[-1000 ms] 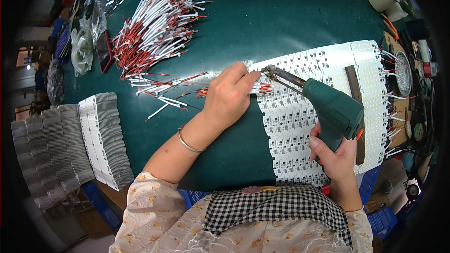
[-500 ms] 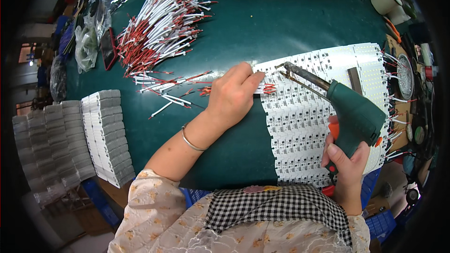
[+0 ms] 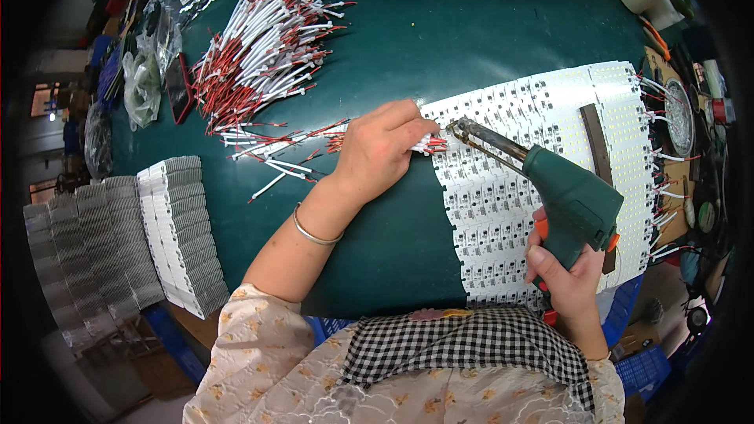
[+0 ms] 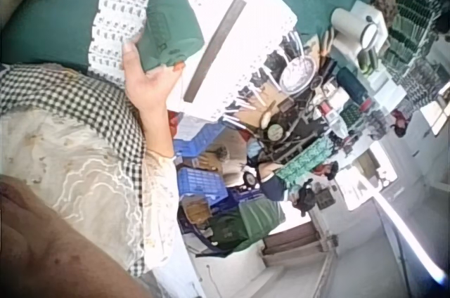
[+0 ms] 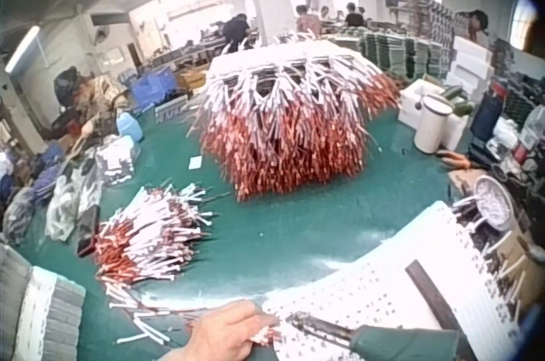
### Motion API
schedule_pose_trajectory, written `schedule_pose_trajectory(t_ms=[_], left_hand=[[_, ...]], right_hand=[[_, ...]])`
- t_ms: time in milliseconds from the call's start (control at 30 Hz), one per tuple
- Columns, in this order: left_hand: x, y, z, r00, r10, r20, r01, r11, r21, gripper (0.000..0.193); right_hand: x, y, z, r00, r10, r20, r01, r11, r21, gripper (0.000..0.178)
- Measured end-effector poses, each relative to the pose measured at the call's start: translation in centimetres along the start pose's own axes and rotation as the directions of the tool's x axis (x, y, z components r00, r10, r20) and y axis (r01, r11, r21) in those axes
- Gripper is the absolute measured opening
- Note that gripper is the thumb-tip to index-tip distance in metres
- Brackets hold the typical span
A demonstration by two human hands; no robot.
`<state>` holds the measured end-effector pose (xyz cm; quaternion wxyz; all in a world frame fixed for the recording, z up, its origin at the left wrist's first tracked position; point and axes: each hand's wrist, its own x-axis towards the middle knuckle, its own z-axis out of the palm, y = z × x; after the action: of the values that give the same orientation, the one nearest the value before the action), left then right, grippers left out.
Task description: The person positions an LED panel sheet on the workbench, gathers wire connectors from a pile, and solders the wires onto the LED boards using a soldering gun.
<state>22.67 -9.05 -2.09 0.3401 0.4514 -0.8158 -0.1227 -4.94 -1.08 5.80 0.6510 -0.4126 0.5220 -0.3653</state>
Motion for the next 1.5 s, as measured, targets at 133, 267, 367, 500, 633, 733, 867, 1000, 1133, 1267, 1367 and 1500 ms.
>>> schedule_pose_trajectory(t_ms=[133, 267, 367, 500, 633, 733, 867, 1000, 1133, 1267, 1367, 1500], left_hand=[[-0.1, -0.1, 0.2, 1.000, 0.017, -0.016, -0.017, 1.000, 0.004, 0.038], [-0.3, -0.1, 0.4, 0.999, 0.030, -0.029, -0.029, 0.999, 0.015, 0.038], [-0.3, 0.0, 0.1, 0.999, 0.043, -0.022, -0.042, 0.998, 0.055, 0.039], [-0.2, -0.1, 0.4, 0.997, 0.065, -0.033, -0.063, 0.997, 0.053, 0.039], [-0.4, -0.2, 0.5, 0.997, 0.073, -0.040, -0.071, 0.996, 0.056, 0.038], [-0.4, -0.1, 0.4, 0.997, 0.074, -0.036, -0.072, 0.996, 0.053, 0.038], [-0.5, 0.0, -0.1, 0.998, 0.066, -0.026, -0.064, 0.995, 0.070, 0.038], [0.0, 0.7, -0.2, 1.000, 0.024, 0.000, -0.024, 0.999, 0.036, 0.034], [0.9, 1.6, -1.6, 0.992, -0.091, -0.082, 0.085, 0.993, -0.079, 0.016], [0.9, 2.2, -2.8, 0.930, -0.343, -0.133, 0.309, 0.924, -0.225, 0.006], [1.6, 2.3, -1.8, 0.930, -0.344, -0.129, 0.290, 0.903, -0.317, 0.009], [1.5, 2.1, -0.9, 0.977, -0.213, 0.009, 0.213, 0.976, -0.053, 0.031]], right_hand=[[0.0, 0.4, 0.0, 0.999, 0.019, 0.031, -0.018, 0.999, -0.051, 0.041], [0.1, 0.5, 0.2, 0.998, 0.014, 0.061, -0.012, 0.999, -0.034, 0.031], [-0.1, 0.7, 0.3, 0.998, -0.001, 0.065, 0.013, 0.981, -0.192, 0.021], [-0.5, 0.7, 0.7, 0.996, -0.073, 0.043, 0.082, 0.965, -0.248, 0.020], [-0.6, 0.0, 0.2, 0.999, 0.013, -0.042, -0.013, 1.000, -0.019, 0.041], [-0.5, -2.3, -0.2, 0.985, -0.031, -0.168, 0.033, 0.999, 0.008, 0.052], [0.1, -4.2, -2.3, 0.955, -0.225, -0.194, 0.214, 0.974, -0.077, 0.057], [-1.2, -7.9, -6.3, 0.958, -0.282, -0.046, 0.271, 0.948, -0.169, 0.070], [-1.2, -8.5, -7.7, 0.952, -0.305, -0.003, 0.299, 0.934, -0.195, 0.071], [0.4, -5.8, -6.0, 0.964, -0.262, -0.051, 0.260, 0.965, -0.038, 0.070], [0.4, -4.7, -5.2, 0.967, -0.239, -0.084, 0.241, 0.971, 0.002, 0.066], [0.5, -3.9, -3.8, 0.974, -0.179, -0.137, 0.188, 0.981, 0.053, 0.065]])
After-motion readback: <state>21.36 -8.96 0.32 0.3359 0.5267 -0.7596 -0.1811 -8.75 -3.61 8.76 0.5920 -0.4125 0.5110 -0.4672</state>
